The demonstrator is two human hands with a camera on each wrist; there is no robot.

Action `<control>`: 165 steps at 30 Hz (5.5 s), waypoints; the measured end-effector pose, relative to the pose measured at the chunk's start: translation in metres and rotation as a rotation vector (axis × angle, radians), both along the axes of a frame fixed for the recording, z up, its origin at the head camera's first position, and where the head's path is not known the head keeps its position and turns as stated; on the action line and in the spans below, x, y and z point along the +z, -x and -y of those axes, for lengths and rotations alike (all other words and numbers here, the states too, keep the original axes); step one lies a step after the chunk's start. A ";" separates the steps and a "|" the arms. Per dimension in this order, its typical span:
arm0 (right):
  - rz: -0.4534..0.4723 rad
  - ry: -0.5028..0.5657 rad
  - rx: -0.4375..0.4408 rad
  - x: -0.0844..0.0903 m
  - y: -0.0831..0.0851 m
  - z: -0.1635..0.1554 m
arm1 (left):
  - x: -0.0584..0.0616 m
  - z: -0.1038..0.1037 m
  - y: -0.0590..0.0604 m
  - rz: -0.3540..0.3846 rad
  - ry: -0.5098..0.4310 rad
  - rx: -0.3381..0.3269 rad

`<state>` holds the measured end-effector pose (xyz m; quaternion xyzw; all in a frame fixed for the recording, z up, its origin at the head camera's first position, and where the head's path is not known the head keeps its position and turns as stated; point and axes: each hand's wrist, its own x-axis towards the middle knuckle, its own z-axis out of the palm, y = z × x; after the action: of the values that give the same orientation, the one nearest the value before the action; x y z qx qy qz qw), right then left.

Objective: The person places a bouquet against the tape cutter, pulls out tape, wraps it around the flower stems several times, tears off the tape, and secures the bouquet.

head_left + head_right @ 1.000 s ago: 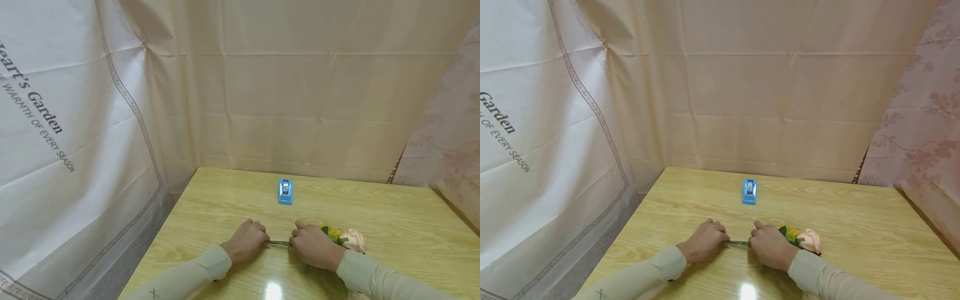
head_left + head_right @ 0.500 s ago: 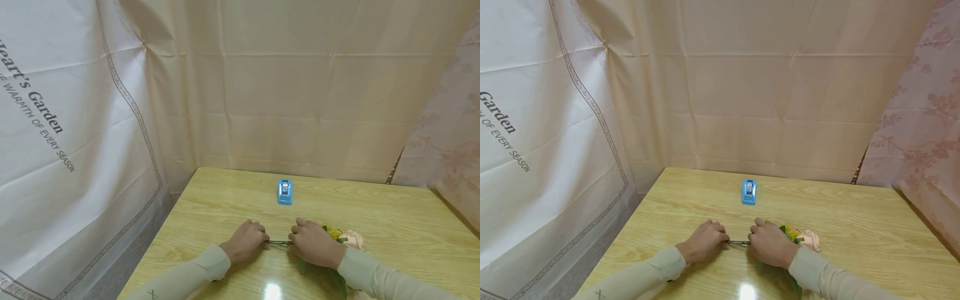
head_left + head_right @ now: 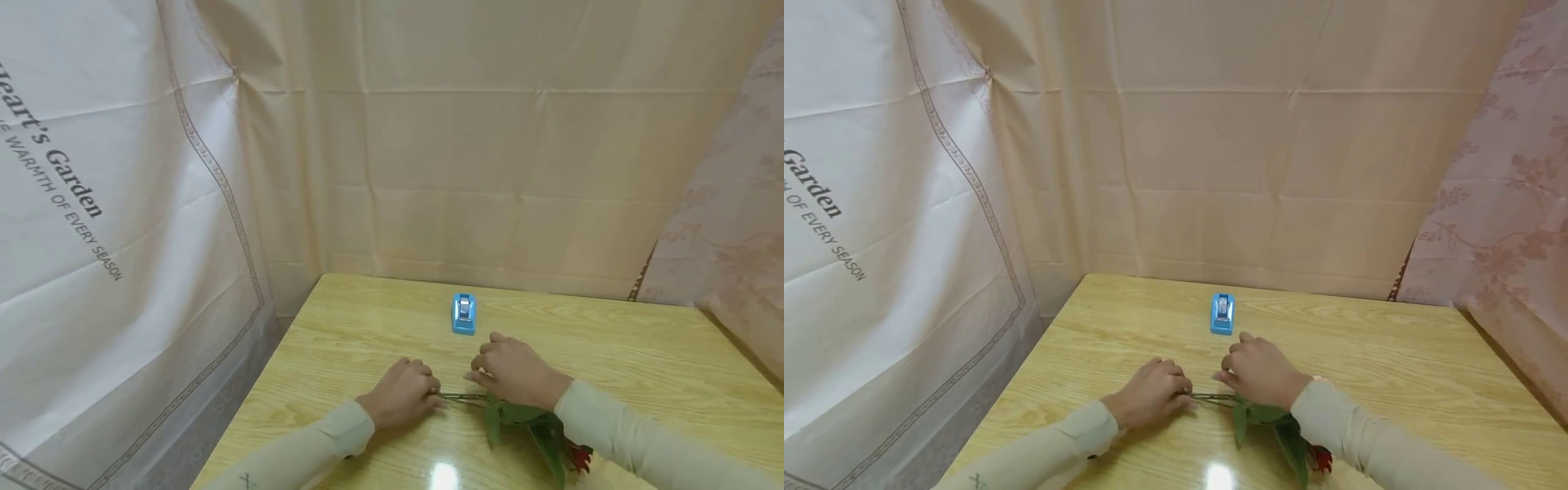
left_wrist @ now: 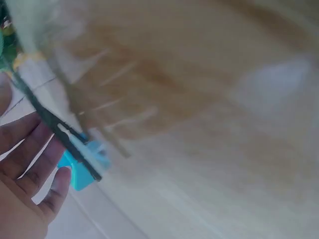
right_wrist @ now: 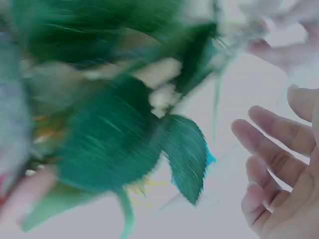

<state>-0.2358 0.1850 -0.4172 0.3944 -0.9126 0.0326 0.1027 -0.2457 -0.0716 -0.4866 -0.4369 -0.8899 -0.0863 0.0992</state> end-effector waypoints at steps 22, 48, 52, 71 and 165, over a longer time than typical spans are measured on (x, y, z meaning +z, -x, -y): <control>0.871 0.595 -0.614 0.033 0.107 -0.005 | 0.041 -0.046 0.109 0.419 -0.344 0.349; 0.972 0.783 -0.715 -0.009 0.131 0.012 | 0.021 -0.080 0.126 0.419 -0.362 0.328; 0.974 0.813 -0.747 -0.012 0.133 0.011 | 0.019 -0.083 0.128 0.396 -0.368 0.355; 1.056 0.854 -0.718 -0.007 0.138 0.012 | 0.018 -0.087 0.133 0.313 -0.333 0.435; 1.168 0.803 -0.608 0.020 0.005 0.021 | 0.014 -0.086 0.131 0.320 -0.276 0.437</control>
<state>-0.2405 0.1643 -0.3972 -0.0223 -0.8051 0.5346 -0.2562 -0.3766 0.0146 -0.4721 -0.1984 -0.9470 -0.2506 0.0323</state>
